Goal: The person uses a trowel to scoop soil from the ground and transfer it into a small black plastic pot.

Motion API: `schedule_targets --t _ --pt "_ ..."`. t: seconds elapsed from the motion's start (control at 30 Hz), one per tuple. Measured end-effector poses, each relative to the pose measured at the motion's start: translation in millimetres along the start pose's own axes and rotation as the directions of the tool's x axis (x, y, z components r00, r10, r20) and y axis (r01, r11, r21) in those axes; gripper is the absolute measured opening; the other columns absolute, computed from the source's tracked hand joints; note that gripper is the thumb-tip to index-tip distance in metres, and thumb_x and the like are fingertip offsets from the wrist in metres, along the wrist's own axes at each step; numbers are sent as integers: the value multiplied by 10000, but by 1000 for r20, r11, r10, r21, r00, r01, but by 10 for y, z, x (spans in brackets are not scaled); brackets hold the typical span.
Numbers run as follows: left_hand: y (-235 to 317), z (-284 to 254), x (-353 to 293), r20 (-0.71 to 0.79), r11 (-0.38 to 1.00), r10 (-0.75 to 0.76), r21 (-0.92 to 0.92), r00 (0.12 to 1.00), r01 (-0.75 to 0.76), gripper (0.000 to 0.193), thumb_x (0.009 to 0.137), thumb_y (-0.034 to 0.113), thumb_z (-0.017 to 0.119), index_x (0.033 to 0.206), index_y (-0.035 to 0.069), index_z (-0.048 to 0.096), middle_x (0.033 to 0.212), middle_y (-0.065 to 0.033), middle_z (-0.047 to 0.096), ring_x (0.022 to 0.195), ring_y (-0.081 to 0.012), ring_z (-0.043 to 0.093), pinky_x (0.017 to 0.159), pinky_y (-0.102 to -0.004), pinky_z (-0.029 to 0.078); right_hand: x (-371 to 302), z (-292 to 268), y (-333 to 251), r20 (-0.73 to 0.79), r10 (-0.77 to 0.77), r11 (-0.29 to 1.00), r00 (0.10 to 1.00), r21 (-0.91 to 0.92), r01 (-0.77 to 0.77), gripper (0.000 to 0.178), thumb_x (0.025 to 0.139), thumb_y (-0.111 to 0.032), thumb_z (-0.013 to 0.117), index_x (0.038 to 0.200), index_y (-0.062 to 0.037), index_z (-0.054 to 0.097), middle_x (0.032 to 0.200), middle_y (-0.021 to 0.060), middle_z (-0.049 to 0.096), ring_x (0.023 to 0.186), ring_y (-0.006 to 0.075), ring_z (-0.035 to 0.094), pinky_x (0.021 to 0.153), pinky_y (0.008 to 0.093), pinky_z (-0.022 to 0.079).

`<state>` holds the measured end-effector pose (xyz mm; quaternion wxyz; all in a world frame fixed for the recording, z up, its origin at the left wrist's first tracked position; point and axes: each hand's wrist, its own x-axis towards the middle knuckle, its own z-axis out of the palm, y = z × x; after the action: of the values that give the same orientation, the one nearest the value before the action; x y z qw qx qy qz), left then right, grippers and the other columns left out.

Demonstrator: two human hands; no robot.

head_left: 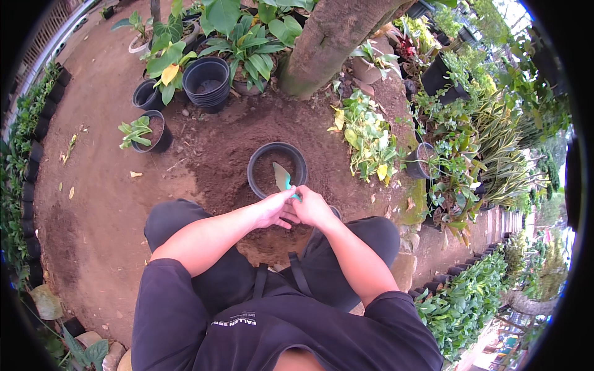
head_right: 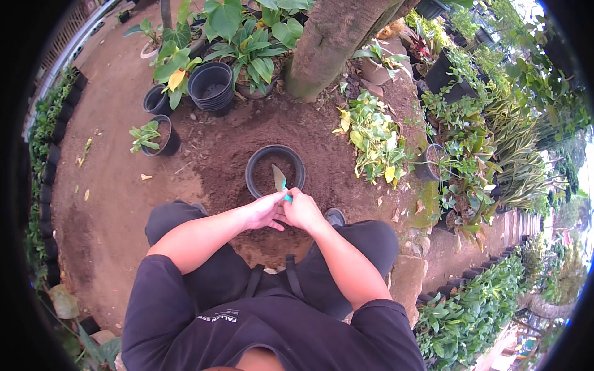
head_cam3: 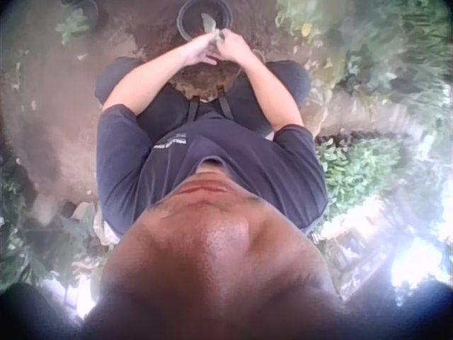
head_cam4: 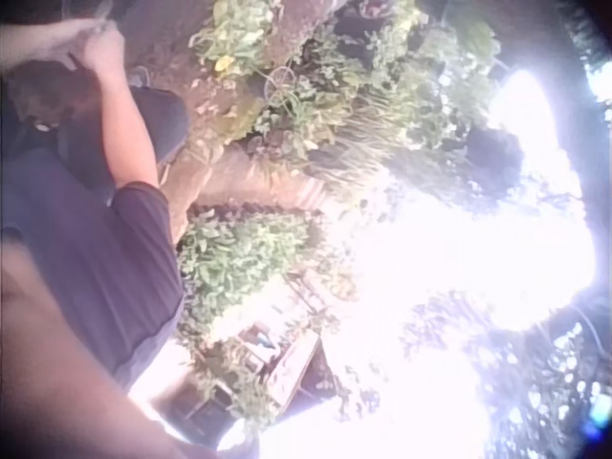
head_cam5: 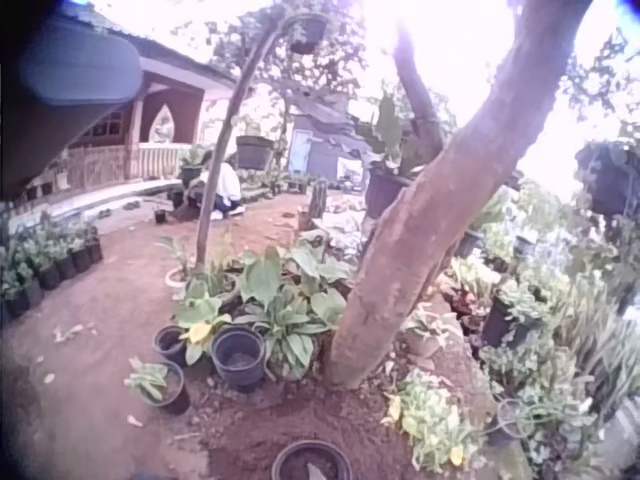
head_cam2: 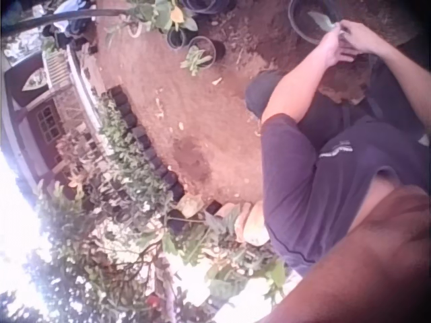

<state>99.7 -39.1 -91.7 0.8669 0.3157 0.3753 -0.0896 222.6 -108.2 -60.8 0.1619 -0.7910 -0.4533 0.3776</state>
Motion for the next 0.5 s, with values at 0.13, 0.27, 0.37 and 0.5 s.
schedule_targets --t 0.13,0.27,0.37,0.5 --pt "24 -31 62 -26 979 83 -184 996 -86 358 922 413 417 1070 99 504 966 -81 602 942 -209 563 819 -399 426 -578 -229 -184 -225 -305 945 926 -194 264 357 816 -153 596 1143 -20 539 964 196 601 932 274 605 760 360 488" --pt "114 -89 -89 -250 951 -12 -303 968 -67 198 921 277 428 926 80 443 768 -82 543 609 -176 538 492 -286 435 -1347 -634 -300 -13 -544 671 839 593 444 278 805 -145 652 1032 7 599 921 124 589 764 238 551 701 307 454" --pt "164 65 -315 -321 988 -40 -154 946 -11 284 949 318 381 946 36 417 717 -74 513 467 -121 454 342 -228 340 -1654 -932 -410 43 -969 162 244 856 490 197 846 -119 607 980 25 596 870 144 605 680 254 563 634 335 469" --pt "220 50 -448 -375 997 -47 32 926 63 306 935 311 407 914 8 443 699 -82 515 416 -105 416 322 -228 298 -1899 -969 -845 59 -997 38 -51 939 342 168 908 -144 465 895 -144 633 779 26 516 642 180 488 598 340 345"
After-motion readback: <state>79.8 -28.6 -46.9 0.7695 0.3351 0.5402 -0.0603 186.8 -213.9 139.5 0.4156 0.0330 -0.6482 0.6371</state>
